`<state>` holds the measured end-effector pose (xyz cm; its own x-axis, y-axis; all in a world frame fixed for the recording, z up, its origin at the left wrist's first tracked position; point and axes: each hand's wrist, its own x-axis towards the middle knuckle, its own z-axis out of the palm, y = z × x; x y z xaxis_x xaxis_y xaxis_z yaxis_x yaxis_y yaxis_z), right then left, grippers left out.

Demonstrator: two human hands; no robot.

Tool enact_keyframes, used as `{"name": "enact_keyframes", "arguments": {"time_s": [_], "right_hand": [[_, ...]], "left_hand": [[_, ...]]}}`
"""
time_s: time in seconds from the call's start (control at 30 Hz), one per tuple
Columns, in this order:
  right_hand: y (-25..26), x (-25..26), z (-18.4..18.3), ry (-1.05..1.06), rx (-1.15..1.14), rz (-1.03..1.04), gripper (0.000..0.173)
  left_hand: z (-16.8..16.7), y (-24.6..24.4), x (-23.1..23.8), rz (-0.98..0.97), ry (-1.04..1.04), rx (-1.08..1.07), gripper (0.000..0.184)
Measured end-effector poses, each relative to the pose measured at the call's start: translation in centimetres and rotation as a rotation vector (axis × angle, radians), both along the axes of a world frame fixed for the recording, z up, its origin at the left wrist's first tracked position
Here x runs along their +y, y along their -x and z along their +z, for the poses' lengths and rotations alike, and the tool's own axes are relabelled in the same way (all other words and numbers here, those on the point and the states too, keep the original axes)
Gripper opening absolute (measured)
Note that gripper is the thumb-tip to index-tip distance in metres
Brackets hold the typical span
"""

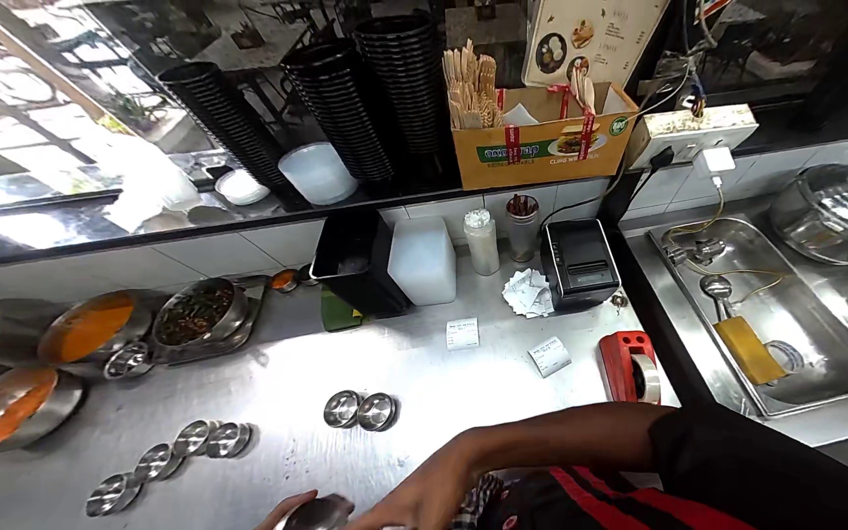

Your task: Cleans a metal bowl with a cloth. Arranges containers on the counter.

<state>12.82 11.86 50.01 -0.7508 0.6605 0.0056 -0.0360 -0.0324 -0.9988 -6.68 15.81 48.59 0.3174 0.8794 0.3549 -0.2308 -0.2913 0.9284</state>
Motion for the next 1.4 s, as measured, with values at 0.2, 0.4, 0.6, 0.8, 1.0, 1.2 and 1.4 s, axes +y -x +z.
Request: {"name": "enact_keyframes", "arguments": {"time_s": [0.2, 0.4, 0.6, 0.8, 1.0, 1.2, 1.4], "right_hand": [[-2.2, 0.6, -5.1, -0.234, -0.336, -0.186, 0.079], [-0.3, -1.8, -7.0, -0.296, -0.778, -0.216, 0.078], [-4.9, -2.9, -12.0, 0.274, 0.051, -0.270, 0.077], [-7.6, -10.3, -17.6, -0.068, -0.787, -0.539, 0.066], [-10.3, -18.8, -19.9, -0.046, -1.005, -0.891, 0.047], [-11.3, -22.9, -24.9, -0.457, -0.998, -1.302, 0.041], [-12.1, -22.7, -26.0, -0.466, -0.913, -1.491, 0.039]], "left_hand": [[-4.0, -3.8, 0.2, 0.086, 0.081, 0.206, 0.057], [-6.0, -2.2, -0.4, 0.066, 0.081, 0.619, 0.043], [-12.3, -1.5, -0.4, -0.083, -0.008, 0.407, 0.065], [-21.6, -2.2, -0.8, 0.217, -0.335, 0.735, 0.054], [-17.7, -8.7, -0.6, 0.211, -0.520, 0.875, 0.067], [-14.5, -26.8, 2.7, -0.348, -0.753, 0.878, 0.046], [-16.1, -37.9, 5.3, -0.500, -0.764, 0.970, 0.055]]}}
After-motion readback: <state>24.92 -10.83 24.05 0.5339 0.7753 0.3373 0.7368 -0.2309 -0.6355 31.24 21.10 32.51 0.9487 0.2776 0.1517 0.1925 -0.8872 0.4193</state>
